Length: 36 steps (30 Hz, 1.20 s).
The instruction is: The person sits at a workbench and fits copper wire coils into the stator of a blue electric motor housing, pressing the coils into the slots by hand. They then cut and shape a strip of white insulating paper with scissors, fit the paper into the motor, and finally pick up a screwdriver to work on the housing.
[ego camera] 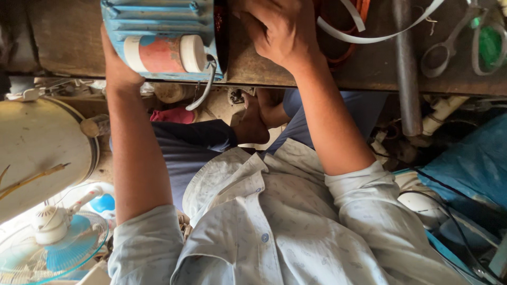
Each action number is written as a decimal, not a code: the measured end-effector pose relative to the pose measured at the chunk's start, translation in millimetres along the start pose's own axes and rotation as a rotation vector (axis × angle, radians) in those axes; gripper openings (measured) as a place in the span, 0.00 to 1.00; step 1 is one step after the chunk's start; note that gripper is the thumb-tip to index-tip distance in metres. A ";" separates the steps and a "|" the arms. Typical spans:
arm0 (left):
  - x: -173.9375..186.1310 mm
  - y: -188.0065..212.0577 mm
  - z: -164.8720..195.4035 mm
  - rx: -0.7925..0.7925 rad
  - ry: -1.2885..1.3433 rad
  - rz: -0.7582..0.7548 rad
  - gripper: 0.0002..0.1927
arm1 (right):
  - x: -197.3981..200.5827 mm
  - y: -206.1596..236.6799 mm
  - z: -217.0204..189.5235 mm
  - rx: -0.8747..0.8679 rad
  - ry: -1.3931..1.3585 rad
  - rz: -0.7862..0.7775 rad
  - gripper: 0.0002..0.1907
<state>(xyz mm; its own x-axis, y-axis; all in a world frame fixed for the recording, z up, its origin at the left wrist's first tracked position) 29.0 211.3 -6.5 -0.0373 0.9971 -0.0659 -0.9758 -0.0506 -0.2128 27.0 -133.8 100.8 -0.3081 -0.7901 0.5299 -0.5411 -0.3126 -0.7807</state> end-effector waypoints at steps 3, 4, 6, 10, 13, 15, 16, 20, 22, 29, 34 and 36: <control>0.3 0.6 -1.7 -0.040 -0.069 -0.003 0.37 | 3.1 -4.0 -1.3 0.025 0.002 -0.039 0.08; 0.0 1.2 -2.7 -0.082 -0.095 -0.021 0.37 | 4.5 -6.1 -3.1 0.052 0.025 -0.022 0.08; -1.8 3.6 -4.4 -0.146 -0.132 -0.035 0.39 | 6.7 -10.8 -7.9 0.107 0.066 0.008 0.08; -15.7 7.9 -4.6 -0.128 -0.075 0.052 0.36 | 4.5 -21.8 -15.8 0.126 0.104 -0.001 0.08; -35.2 12.0 4.8 -0.185 -0.033 0.040 0.24 | -2.0 -25.4 -20.6 0.137 0.102 0.022 0.08; -42.1 11.7 13.6 -0.226 0.018 -0.016 0.20 | -5.1 -21.0 -19.7 0.088 0.144 0.004 0.12; -41.3 11.9 17.5 -0.222 0.072 -0.044 0.20 | -6.2 -17.4 -15.8 0.064 0.145 -0.009 0.12; -25.5 6.6 15.6 -0.075 0.081 -0.024 0.14 | -5.6 9.6 14.7 -0.039 0.132 -0.039 0.14; -15.0 -3.7 4.8 -0.171 -0.167 0.135 0.13 | -9.5 24.3 35.1 -0.140 0.097 -0.020 0.15; -22.7 -18.5 -20.4 -0.338 -0.315 0.444 0.21 | -11.4 42.7 37.1 -0.481 -0.116 0.034 0.20; -23.9 -17.4 27.3 -0.100 0.381 0.281 0.16 | 6.7 30.4 19.0 -0.098 0.382 -0.162 0.25; -14.6 -20.0 48.5 -0.229 0.334 0.205 0.18 | 9.4 25.9 18.9 0.035 0.447 -0.211 0.25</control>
<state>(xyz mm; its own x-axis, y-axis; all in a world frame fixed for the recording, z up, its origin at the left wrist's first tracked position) 38.7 200.5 46.0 -0.1164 0.8944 -0.4319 -0.8815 -0.2934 -0.3699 24.9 -159.3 79.2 -0.5041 -0.4068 0.7619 -0.6033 -0.4653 -0.6476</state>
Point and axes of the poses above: each hand's wrist, its own y-axis away from the middle knuckle, its own x-axis out of the back of the hand, z = x × y, the point moved 2 cm from there along -y, towards the middle knuckle, and after that the axes turned 6 degrees about z, right-handed, at the moved point
